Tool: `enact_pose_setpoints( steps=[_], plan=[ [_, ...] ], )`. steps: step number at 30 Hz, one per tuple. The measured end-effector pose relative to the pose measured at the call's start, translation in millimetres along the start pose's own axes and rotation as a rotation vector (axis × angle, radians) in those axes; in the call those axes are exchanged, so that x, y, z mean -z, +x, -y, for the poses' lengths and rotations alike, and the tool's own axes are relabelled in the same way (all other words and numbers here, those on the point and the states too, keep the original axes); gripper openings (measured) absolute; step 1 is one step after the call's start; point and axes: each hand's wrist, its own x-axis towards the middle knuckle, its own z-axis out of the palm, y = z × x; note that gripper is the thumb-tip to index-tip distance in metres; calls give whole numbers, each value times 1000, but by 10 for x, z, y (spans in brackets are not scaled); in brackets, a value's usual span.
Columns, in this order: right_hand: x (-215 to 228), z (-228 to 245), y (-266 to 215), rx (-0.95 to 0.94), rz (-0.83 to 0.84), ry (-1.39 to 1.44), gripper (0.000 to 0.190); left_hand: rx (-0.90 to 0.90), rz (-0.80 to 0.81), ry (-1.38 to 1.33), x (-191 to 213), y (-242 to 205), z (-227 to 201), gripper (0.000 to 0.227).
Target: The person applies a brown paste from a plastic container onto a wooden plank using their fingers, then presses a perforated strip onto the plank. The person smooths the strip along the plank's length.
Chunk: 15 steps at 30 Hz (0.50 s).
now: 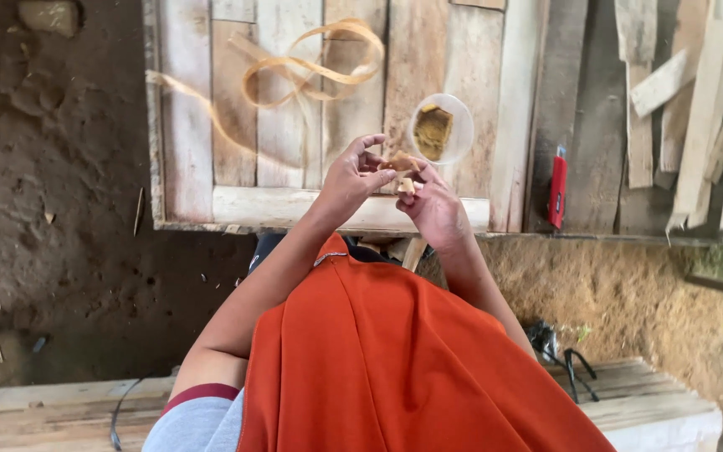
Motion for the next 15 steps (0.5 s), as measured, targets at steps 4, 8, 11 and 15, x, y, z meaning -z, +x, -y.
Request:
enact_pose_setpoints(
  steps=[4,8,11,15],
  plan=[
    [-134,-187,148,-62,68,-48,56,-8,-107,-25,246,-163,76,60],
    [-181,-432,332,-125,95,-178,57,17,-197,-22,524,-383,80,63],
    [-302,-585,444,-117,112,-328,53,28,-261,-8,693,-503,194,63],
    [-586,-687,494,-66,155,-560,53,48,-341,-97,888,-686,275,63]
  ],
)
